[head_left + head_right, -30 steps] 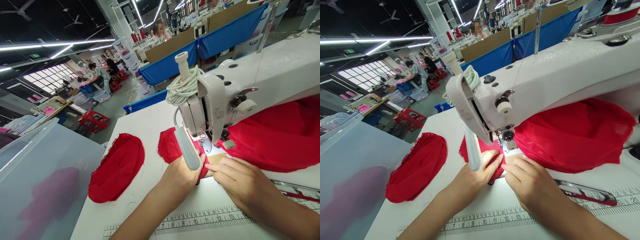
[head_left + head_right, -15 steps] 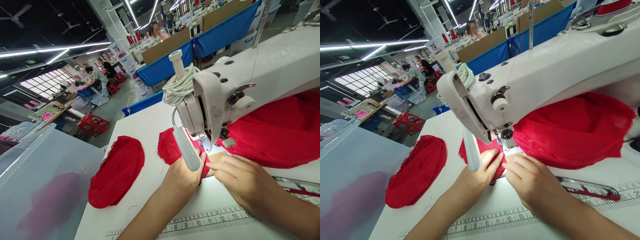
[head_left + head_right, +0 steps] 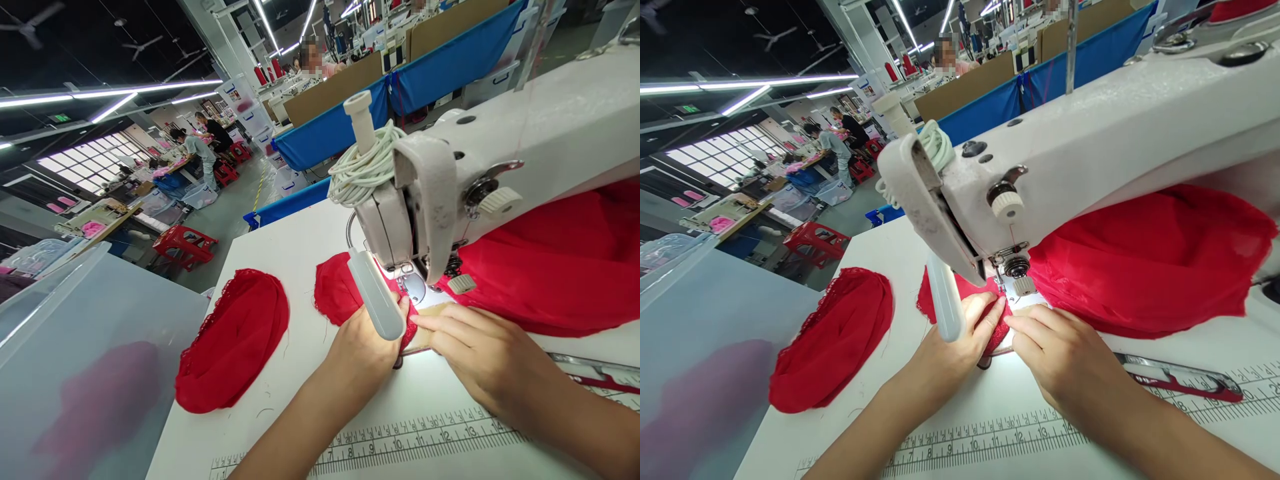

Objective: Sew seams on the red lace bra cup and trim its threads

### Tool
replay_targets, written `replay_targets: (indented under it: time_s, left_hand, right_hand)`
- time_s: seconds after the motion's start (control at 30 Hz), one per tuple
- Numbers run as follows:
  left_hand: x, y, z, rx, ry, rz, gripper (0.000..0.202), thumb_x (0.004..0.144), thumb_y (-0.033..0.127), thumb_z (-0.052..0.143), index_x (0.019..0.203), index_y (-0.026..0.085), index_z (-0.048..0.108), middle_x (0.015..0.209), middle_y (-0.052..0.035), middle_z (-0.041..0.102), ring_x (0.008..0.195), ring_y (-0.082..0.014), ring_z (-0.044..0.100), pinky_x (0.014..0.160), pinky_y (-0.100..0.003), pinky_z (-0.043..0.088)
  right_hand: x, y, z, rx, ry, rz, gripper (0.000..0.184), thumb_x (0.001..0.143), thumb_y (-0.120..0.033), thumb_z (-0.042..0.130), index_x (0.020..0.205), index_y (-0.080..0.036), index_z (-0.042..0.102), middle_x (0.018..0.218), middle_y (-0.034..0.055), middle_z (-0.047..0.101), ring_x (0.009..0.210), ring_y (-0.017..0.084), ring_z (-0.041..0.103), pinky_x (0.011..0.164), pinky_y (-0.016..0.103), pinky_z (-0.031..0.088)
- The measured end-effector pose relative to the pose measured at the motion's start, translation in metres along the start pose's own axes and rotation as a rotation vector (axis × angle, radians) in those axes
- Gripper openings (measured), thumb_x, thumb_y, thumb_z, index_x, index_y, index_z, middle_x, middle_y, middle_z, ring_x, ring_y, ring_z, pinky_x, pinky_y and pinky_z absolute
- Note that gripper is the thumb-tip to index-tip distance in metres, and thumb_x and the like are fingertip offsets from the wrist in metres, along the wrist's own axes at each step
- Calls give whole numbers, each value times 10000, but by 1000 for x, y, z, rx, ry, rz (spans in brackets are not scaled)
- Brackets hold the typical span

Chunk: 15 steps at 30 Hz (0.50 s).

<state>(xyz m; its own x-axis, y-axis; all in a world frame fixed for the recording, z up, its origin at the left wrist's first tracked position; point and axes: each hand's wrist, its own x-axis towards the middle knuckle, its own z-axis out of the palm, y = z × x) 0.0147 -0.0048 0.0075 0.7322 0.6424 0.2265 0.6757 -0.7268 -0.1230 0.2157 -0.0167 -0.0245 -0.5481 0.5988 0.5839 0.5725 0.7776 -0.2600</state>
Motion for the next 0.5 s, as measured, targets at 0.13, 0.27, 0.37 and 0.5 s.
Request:
replay_targets:
  time_s: [0.13, 0.27, 0.37, 0.5]
  left_hand:
    - [0, 1, -4, -7, -2, 2, 349, 971, 63, 278, 1132, 64, 588, 1036, -154, 675, 891, -200, 663, 737, -343, 610]
    - [0, 2, -7, 6, -28, 5, 362, 979, 62, 276, 1159, 66, 590, 963, -128, 693, 846, -192, 669, 717, -331, 609]
    - [1, 3, -7, 2, -39, 1, 351, 984, 78, 292, 1151, 65, 600, 958, -126, 694, 855, -196, 673, 732, -328, 610]
    - [-1, 2, -5, -5, -42, 10, 354, 976, 71, 314, 1232, 55, 558, 1002, -140, 689, 944, -219, 671, 790, -356, 609]
  right_hand:
    - [0, 1, 0, -28, 11, -10, 432, 771, 46, 385, 1008, -143, 693, 1008, 93, 729, 961, 223, 637, 760, 343, 551]
    - [-1, -1, 1, -41, 36, -27, 402, 774, 50, 404, 981, -129, 698, 988, 99, 729, 957, 226, 633, 766, 341, 539]
    - [-3, -2, 4, -32, 56, -3, 398, 789, 46, 395, 957, -148, 699, 964, 93, 728, 947, 225, 632, 782, 347, 526]
    - [-5, -2, 7, -10, 64, 37, 408, 820, 24, 373, 963, -177, 699, 965, 87, 724, 954, 215, 637, 791, 346, 528]
